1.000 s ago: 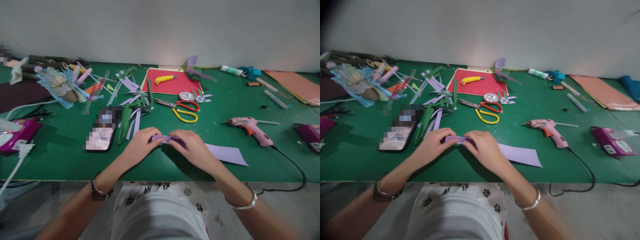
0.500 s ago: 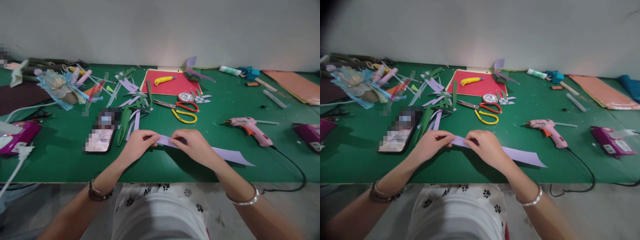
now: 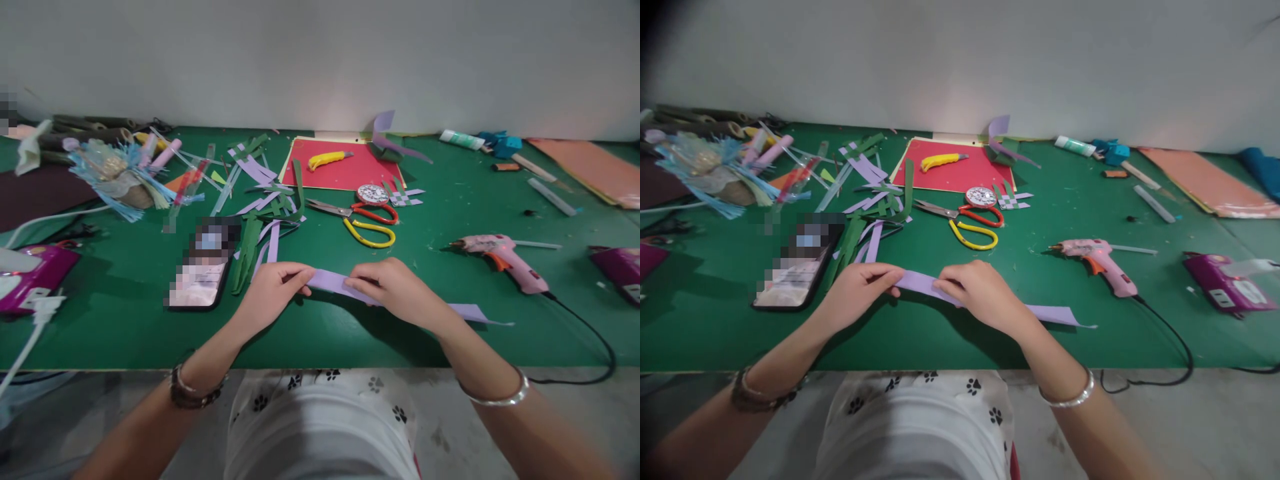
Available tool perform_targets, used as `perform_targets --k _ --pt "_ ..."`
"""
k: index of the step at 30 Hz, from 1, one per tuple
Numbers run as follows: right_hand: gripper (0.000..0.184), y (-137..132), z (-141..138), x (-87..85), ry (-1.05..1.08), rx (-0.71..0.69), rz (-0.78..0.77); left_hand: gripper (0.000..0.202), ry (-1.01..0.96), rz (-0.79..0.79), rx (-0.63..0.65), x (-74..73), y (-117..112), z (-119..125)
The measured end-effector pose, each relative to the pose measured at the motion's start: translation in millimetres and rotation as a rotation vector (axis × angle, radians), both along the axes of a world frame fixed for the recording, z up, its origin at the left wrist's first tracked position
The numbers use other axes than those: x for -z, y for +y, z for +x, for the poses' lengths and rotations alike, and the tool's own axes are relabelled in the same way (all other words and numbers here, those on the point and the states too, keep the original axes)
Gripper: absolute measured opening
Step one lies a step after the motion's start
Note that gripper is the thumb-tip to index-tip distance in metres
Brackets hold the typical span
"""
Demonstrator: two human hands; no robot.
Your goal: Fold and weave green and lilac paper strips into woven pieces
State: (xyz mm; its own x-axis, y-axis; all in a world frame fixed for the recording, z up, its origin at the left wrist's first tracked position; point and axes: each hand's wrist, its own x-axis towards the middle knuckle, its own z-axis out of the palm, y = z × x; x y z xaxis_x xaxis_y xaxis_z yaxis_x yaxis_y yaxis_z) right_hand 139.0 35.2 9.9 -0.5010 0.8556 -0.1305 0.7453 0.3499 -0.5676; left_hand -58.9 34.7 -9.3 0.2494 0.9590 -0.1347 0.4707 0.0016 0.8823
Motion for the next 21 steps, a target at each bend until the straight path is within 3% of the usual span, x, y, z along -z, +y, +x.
perform_targets --k 5,11,13,16,21 --pt "0.029 1 0 -0.9 -0.077 -0.059 0.027 0.033 0.136 0.061 0.095 -1.8 3 -4" --pt "0.029 1 -6 -4.5 -0.248 -0.150 0.089 0.025 0.429 0.472 0.374 -7.5 7 -2" --pt "0.030 1 -8 -5.2 -0.275 -0.168 0.110 0.025 0.565 0.542 0.492 -10.7 8 3" --pt "0.030 2 -10 -5.1 -0.272 -0.185 0.120 0.027 0.712 0.534 0.599 -15.2 9 8" --pt "0.032 3 -5 -1.7 -0.178 -0.170 0.099 0.025 0.848 0.460 0.647 -18.6 9 6"
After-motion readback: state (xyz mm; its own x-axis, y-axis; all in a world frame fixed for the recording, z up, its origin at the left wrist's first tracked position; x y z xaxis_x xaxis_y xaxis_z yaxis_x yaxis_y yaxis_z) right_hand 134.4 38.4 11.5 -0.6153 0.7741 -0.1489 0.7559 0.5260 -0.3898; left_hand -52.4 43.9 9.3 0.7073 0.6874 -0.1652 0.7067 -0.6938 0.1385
